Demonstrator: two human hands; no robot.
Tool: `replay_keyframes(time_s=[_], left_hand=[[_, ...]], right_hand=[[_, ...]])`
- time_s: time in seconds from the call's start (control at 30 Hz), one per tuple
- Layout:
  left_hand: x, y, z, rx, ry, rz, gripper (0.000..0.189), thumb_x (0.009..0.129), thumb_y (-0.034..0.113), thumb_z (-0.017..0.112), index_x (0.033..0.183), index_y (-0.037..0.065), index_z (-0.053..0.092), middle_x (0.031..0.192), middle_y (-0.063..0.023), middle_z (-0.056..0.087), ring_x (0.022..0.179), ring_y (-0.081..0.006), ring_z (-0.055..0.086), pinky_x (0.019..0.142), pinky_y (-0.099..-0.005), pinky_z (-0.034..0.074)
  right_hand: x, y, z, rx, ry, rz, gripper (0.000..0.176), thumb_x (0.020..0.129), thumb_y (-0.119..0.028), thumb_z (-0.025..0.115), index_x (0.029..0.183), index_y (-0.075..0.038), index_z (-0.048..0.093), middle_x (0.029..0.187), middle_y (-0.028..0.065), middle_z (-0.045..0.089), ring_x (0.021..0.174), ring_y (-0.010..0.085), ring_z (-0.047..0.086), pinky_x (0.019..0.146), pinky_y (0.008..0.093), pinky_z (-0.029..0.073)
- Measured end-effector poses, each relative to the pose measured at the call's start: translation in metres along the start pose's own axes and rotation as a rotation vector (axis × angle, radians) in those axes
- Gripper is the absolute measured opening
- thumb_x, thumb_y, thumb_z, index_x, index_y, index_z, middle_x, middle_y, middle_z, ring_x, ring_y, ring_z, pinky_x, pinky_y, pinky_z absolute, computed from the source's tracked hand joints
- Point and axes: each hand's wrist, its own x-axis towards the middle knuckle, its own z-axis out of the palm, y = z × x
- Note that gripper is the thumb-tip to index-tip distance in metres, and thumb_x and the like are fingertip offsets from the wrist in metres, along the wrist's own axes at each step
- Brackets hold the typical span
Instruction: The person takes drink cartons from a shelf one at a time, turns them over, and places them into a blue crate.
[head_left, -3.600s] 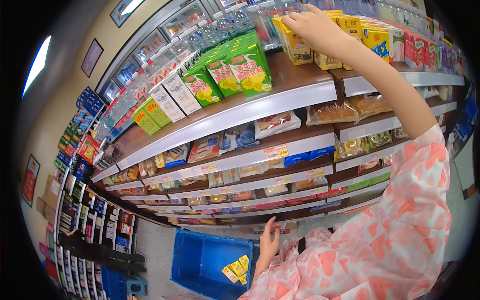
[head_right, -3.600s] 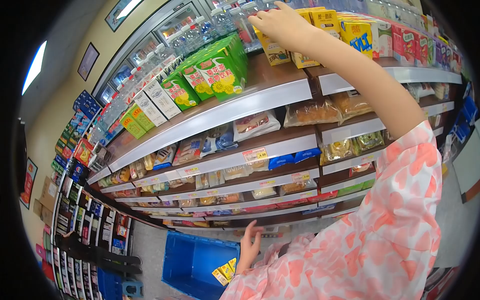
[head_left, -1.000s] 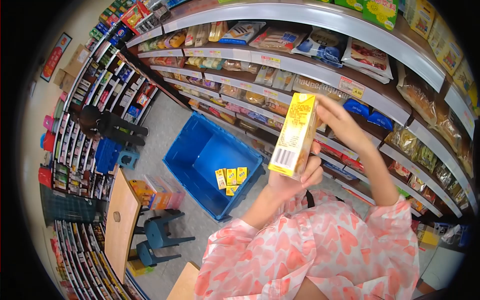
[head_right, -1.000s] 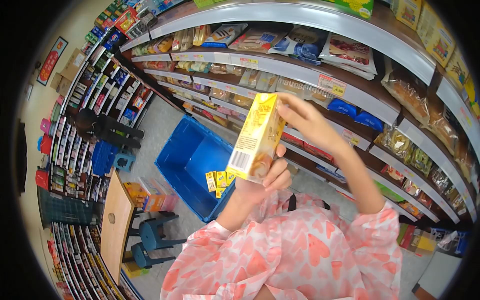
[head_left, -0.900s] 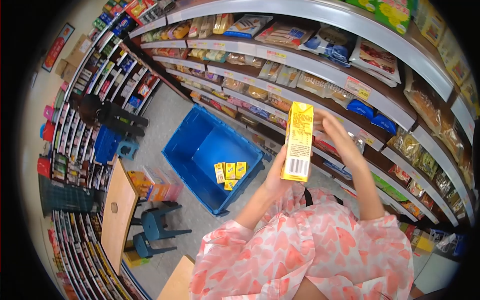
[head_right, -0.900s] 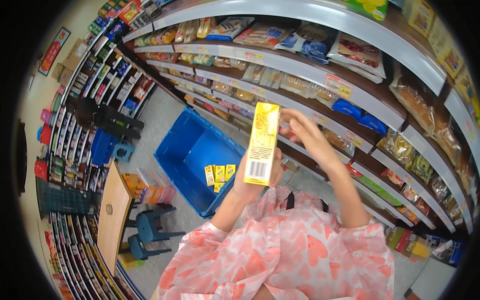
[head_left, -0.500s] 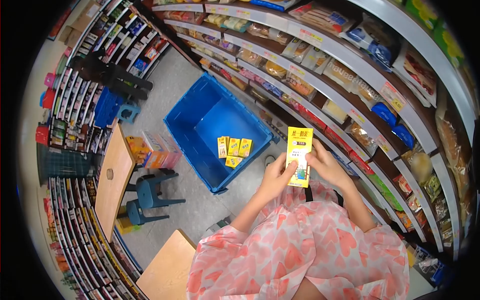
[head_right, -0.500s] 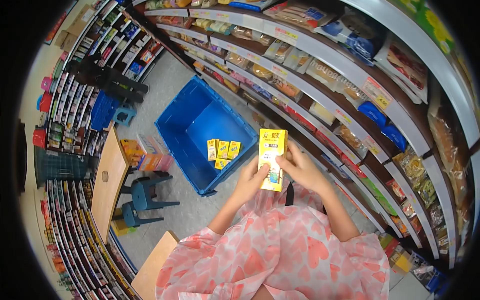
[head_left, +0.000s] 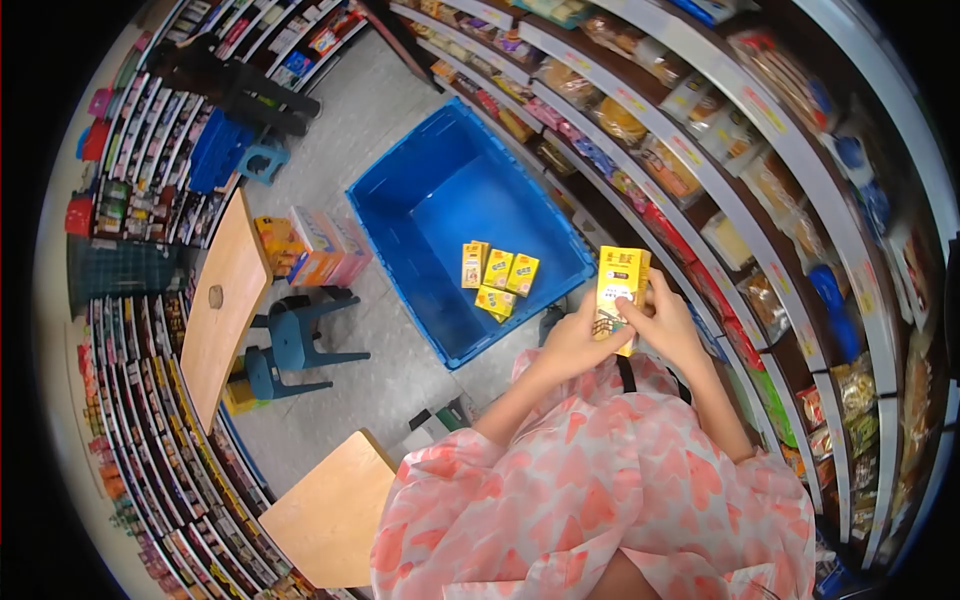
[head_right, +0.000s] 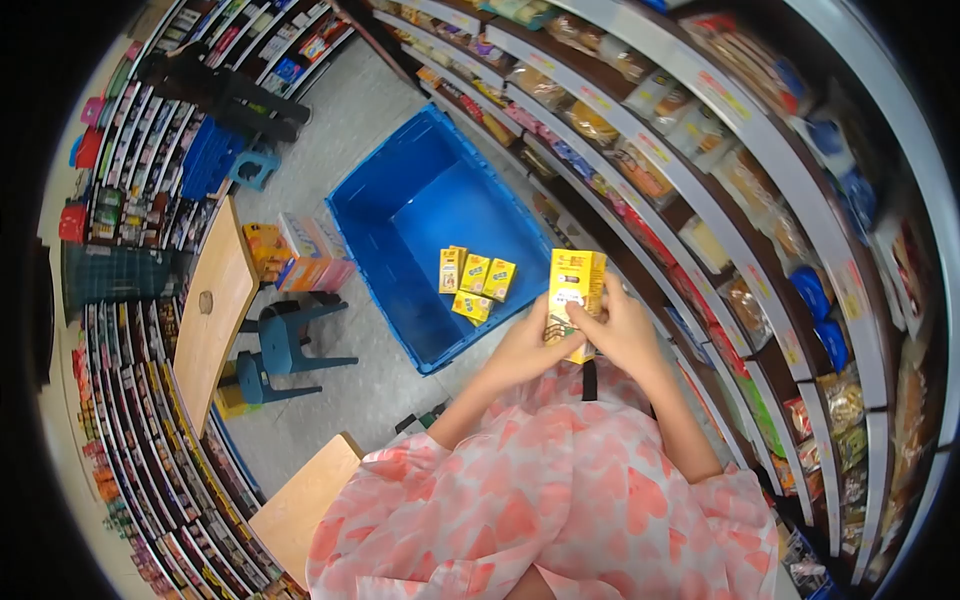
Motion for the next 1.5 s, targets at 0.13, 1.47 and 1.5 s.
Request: replay_keyframes(time_s=[0.13, 1.47, 1.5], left_hand=[[0.020, -0.027, -0.021, -0.123, -0.064, 0.033, 0.080, 0.085, 0.030, 0.078, 0.145, 0.003, 0.032, 0.120, -0.0159, 0.063, 0.106, -0.0224, 0.066, 0.088, -0.0338, 0.053], [0.264, -0.313, -0.225, 1.197, -0.131, -0.253, 0.054, 0.078, 0.026, 0.080, 0.126, 0.016, 0.057, 0.125, -0.0071, 0.058, 0.120, -0.0298, 0.056, 0.096, -0.0506, 0.047], [0.269, -0.315, -0.222, 1.205, -0.147, -0.261, 0.053, 0.079, 0.025, 0.078, 0.127, 0.016, 0.058, 0.125, -0.0067, 0.058, 0.121, -0.0297, 0.056, 0.097, -0.0513, 0.047]], right_hand=[[0.025, -0.003, 0.014, -0.158, -0.043, 0.079, 0.064, 0.088, -0.044, 0.067, 0.130, 0.000, 0.047, 0.084, 0.0164, 0.074, 0.077, 0.0335, 0.072, 0.065, 0.0412, 0.054], [0.047, 0.009, 0.103, -0.524, -0.088, 0.340, 0.051, 0.090, -0.036, 0.061, 0.132, -0.006, 0.056, 0.102, 0.0217, 0.070, 0.095, 0.0382, 0.067, 0.088, 0.0491, 0.050], [0.047, 0.007, 0.103, -0.503, -0.097, 0.360, 0.051, 0.090, -0.035, 0.062, 0.132, -0.006, 0.056, 0.103, 0.0216, 0.070, 0.096, 0.0380, 0.067, 0.088, 0.0486, 0.050]])
